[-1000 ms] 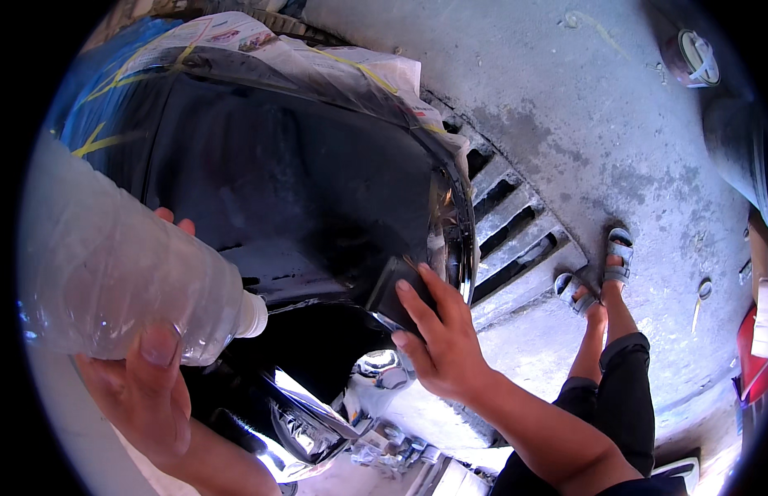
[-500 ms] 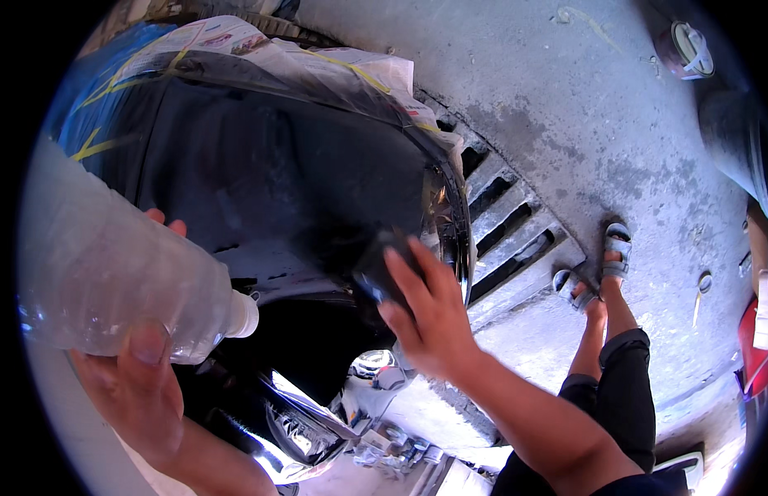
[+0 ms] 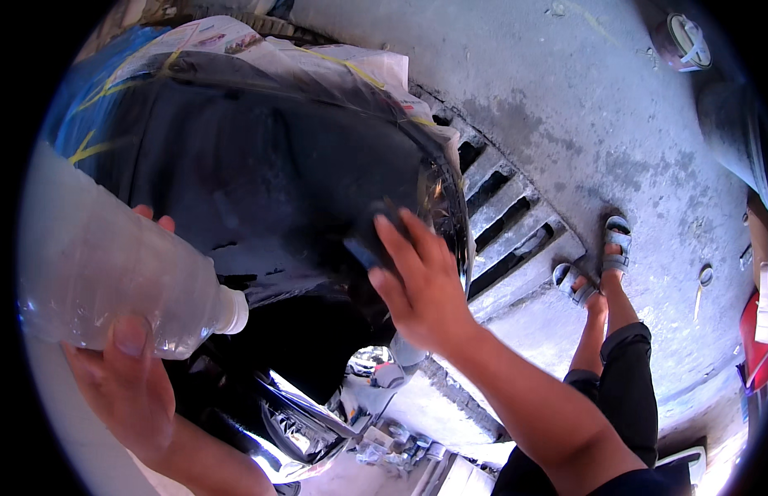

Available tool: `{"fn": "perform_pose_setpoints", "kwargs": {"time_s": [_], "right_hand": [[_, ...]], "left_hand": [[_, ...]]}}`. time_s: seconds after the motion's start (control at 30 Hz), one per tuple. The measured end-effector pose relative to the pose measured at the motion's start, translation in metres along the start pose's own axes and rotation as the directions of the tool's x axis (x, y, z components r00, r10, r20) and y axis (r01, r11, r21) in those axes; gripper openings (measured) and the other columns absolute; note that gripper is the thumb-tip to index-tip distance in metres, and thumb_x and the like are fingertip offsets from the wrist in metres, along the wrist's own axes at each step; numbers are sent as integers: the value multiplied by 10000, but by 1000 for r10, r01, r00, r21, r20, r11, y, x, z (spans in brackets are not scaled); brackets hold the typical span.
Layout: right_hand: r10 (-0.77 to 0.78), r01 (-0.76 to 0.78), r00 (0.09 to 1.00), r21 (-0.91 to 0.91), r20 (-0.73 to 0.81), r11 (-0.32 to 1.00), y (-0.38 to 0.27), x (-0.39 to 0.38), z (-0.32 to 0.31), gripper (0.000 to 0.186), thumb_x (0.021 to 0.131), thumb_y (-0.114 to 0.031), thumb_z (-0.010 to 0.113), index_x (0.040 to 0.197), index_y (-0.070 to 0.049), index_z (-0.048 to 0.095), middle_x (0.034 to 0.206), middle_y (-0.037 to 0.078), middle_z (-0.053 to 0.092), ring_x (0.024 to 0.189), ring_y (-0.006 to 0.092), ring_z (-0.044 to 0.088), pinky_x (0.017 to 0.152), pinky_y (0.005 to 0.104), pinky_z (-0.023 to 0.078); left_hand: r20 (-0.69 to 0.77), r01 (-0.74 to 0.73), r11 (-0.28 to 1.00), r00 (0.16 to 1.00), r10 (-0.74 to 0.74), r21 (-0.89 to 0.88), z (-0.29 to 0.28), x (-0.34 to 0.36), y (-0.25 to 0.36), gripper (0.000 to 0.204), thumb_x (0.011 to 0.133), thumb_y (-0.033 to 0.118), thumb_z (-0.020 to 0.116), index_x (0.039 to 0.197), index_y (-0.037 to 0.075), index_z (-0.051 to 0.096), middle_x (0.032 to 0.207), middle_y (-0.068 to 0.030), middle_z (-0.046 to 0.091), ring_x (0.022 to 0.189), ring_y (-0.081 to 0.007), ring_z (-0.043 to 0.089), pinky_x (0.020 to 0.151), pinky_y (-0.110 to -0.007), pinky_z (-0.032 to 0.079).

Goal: The person sands a black car part, likely a bumper, using a sanding block and water. They repeatedly rub the surface with the block while holding a water bottle, occasionally dipping the block into a bucket of water to clean it. The person also wipes the surface with their hand to check the finish.

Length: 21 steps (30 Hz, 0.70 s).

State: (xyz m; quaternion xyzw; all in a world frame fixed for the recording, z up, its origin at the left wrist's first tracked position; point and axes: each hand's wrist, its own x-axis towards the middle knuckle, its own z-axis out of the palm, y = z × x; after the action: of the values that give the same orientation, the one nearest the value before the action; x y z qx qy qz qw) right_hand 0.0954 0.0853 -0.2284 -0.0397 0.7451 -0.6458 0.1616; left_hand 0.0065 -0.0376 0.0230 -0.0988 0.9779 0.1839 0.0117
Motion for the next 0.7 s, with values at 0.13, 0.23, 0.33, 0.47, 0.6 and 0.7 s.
{"fn": "perform_pose_setpoints", "kwargs": {"time_s": [0.13, 0.23, 0.33, 0.47, 0.6, 0.7], "right_hand": [[-42, 43, 999, 69, -18, 997, 2, -30, 5, 584, 927, -254, 615, 1465, -122, 429, 1439, 273, 393, 1229, 468, 457, 1025, 525, 372], [-34, 39, 998, 134, -43, 990, 3, -84, 14, 594, 908, -238, 641, 1457, -125, 445, 1460, 285, 369, 1240, 469, 450, 1036, 524, 361], [-56, 61, 996, 78, -67, 995, -2, -53, 10, 586, 915, -242, 631, 1458, -128, 444, 1459, 272, 381, 1230, 458, 463, 1022, 520, 370], [-39, 38, 998, 25, 47, 999, -15, 24, -5, 555, 928, -234, 612, 1438, -85, 452, 1473, 260, 370, 1229, 450, 478, 1052, 505, 364], [-97, 97, 995, 114, -6, 989, -10, -44, 3, 606, 900, -221, 650, 1463, -136, 442, 1468, 280, 368, 1235, 459, 459, 1021, 522, 365], [-99, 100, 995, 114, -12, 988, -10, -51, 1, 622, 888, -212, 663, 1463, -130, 441, 1470, 286, 361, 1233, 463, 457, 1028, 522, 361]], "left_hand": [[-6, 0, 1000, 1000, 1, 5, -2, 0, 6, 936, 826, 542, 721, 1493, 27, 313, 1355, -243, 545, 1237, -424, 567, 1044, -584, 435], [1, -18, 1000, 1000, 18, 8, -3, 1, 9, 937, 821, 544, 726, 1488, 25, 322, 1352, -242, 548, 1237, -425, 567, 1043, -582, 437], [6, -27, 1000, 1000, 27, 14, -4, 2, 8, 936, 818, 551, 727, 1485, 28, 329, 1350, -245, 548, 1234, -426, 569, 1038, -584, 442], [-4, -25, 999, 1000, 25, 26, -2, 0, 7, 929, 818, 556, 726, 1479, 31, 338, 1350, -251, 547, 1225, -425, 576, 1027, -586, 450], [15, -34, 998, 999, 33, 58, -6, -1, 11, 912, 827, 544, 723, 1476, 32, 339, 1355, -248, 545, 1222, -420, 581, 1021, -585, 456], [13, -22, 1000, 1000, 22, 20, -2, 1, 9, 913, 830, 542, 720, 1483, 39, 329, 1356, -244, 545, 1222, -417, 582, 1019, -586, 456]]}}
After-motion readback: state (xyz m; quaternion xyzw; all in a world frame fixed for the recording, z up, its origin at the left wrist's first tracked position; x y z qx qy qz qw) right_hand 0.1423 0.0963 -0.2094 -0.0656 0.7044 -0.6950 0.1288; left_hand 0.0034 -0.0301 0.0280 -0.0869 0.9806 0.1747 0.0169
